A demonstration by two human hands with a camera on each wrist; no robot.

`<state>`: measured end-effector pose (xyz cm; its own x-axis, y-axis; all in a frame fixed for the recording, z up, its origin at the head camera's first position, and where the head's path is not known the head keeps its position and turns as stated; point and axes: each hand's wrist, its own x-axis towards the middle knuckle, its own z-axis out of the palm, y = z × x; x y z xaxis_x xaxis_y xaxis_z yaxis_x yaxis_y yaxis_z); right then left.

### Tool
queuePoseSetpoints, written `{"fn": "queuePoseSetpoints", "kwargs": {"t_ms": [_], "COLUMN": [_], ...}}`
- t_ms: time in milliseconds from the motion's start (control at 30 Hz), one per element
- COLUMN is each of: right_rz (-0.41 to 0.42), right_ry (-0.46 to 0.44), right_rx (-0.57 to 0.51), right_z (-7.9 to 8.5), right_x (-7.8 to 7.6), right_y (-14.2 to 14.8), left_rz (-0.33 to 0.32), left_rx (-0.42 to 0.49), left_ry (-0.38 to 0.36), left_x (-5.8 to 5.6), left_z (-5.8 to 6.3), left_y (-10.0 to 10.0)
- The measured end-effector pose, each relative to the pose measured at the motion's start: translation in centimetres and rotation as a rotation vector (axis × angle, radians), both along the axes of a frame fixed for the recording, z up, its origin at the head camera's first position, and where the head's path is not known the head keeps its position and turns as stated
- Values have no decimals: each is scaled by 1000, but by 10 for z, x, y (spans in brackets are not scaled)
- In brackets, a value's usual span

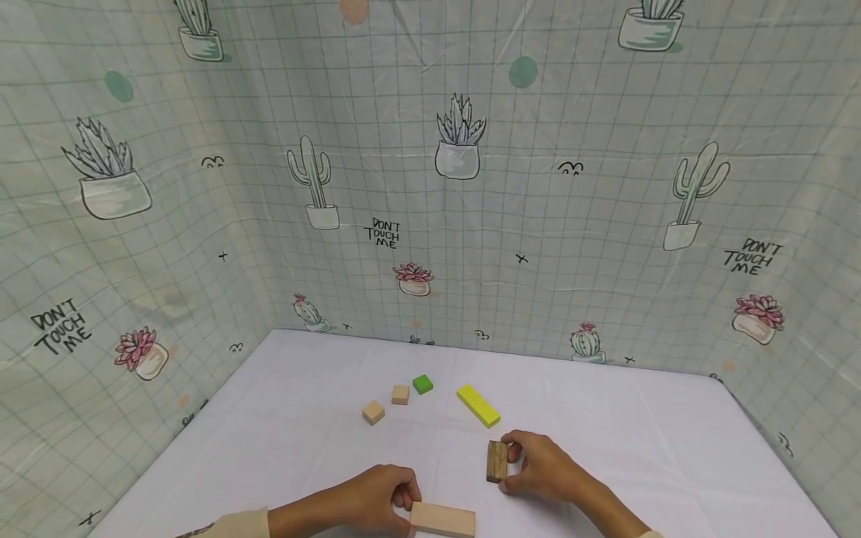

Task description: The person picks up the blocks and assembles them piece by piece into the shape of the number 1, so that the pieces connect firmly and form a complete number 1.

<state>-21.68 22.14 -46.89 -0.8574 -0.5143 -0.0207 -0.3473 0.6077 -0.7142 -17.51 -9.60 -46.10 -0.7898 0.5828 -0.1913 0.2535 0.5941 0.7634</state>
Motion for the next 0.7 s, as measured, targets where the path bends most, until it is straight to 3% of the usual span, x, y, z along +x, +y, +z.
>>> {"fn": "queuePoseSetpoints", "kwargs": {"t_ms": [700], "right_rz": [21], "right_ry": [-48], "right_rx": [-28], "right_z": [1], "right_x": [7], "right_y": [-8], "left_rz": [8], "left_rx": [10], "left_ry": [-13], "left_x": [4], "left_z": [2], "left_y": [-7]}}
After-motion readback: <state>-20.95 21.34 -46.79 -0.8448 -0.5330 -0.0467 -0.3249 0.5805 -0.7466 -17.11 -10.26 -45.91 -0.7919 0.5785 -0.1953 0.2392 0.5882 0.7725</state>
